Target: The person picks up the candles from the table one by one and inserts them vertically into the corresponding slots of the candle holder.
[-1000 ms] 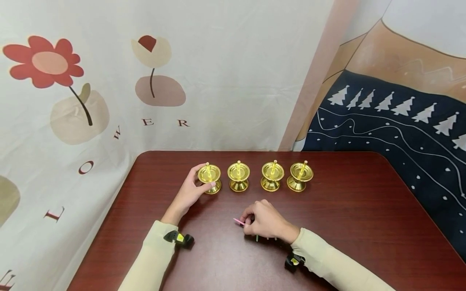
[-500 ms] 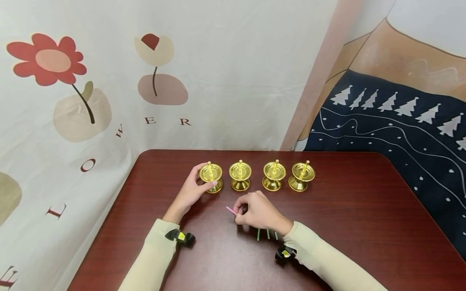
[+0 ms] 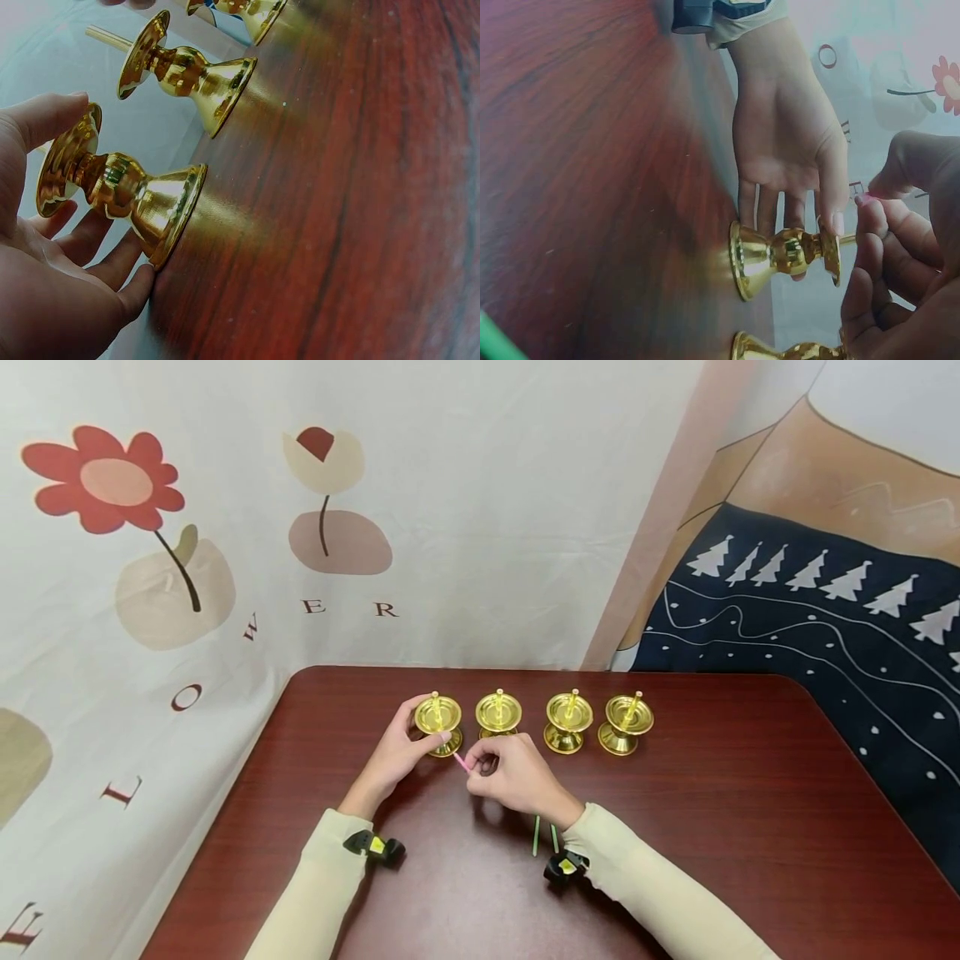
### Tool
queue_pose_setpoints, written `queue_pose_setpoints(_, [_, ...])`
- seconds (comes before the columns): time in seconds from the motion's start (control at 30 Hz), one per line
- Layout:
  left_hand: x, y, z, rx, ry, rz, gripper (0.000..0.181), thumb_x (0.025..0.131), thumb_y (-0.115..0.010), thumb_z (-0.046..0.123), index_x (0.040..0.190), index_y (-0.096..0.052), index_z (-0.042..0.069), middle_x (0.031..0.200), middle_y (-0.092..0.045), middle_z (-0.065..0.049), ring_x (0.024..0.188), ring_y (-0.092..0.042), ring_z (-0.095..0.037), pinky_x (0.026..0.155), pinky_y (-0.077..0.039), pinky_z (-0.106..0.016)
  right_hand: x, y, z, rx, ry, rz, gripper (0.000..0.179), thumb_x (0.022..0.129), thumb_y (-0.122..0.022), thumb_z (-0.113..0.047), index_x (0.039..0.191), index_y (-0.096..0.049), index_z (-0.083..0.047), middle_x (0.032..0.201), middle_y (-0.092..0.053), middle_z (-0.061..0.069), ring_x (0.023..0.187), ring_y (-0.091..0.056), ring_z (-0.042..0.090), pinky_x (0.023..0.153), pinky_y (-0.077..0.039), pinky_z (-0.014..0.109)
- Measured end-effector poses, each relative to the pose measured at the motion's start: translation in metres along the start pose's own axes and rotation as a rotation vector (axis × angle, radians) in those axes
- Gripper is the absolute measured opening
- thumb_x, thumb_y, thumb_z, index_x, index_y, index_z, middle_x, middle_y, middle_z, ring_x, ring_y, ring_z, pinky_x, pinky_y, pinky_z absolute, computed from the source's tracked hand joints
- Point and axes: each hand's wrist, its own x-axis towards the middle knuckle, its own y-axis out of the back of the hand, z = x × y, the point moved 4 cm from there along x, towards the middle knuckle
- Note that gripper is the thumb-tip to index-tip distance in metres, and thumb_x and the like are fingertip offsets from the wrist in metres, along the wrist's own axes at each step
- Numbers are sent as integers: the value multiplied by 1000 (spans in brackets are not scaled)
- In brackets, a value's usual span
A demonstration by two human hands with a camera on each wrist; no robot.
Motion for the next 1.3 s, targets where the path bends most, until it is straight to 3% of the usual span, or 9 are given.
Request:
queue_pose_setpoints(0.23, [0, -1, 0, -24, -24, -5, 76, 99, -76, -4, 164, -38, 2, 148, -60, -29, 132, -59, -37, 93, -54, -22, 18, 0, -5, 16, 62, 113, 11, 79, -75, -4, 85, -77, -13, 77, -70, -9, 72, -65, 4, 67, -56, 22])
queue_pose_setpoints(0.47, [1, -1, -1, -33, -17, -13, 75, 101, -76, 0, 164, -36, 2, 155, -56, -26, 138, -56, -35, 95, -54, -20, 36, 0, -7, 39, 87, 196, 6, 83, -75, -4, 88, -77, -8, 77, -72, -3, 71, -64, 6, 67, -55, 22])
queue_pose_setpoints(0.83, [-1, 0, 2, -17, -4, -9, 75, 100, -77, 0, 163, -37, 0, 157, -54, -26, 140, -55, -39, 96, -52, -20, 59, 1, -5, 69, 48, 325, 6, 89, -76, -2, 93, -78, -5, 82, -75, 1, 74, -68, 9, 72, -55, 23])
queue_pose_setpoints(1.03, [0, 0, 2, -32, -4, -12, 74, 100, -76, -1, 163, -37, 0, 157, -53, -25, 141, -55, -39, 96, -52, -20, 71, -2, -3, 147, 6, 371, 7, 92, -75, -4, 97, -80, -2, 84, -76, 4, 76, -68, 11, 72, -56, 22])
queue_pose_setpoints(1.3, [-2, -1, 3, -33, -6, -19, 73, 101, -75, 0, 163, -37, 1, 157, -53, -26, 141, -55, -40, 96, -52, -21, 79, -7, -4, 190, 28, 430, 4, 95, -78, -1, 98, -80, 1, 85, -77, 8, 77, -71, 16, 72, -57, 23])
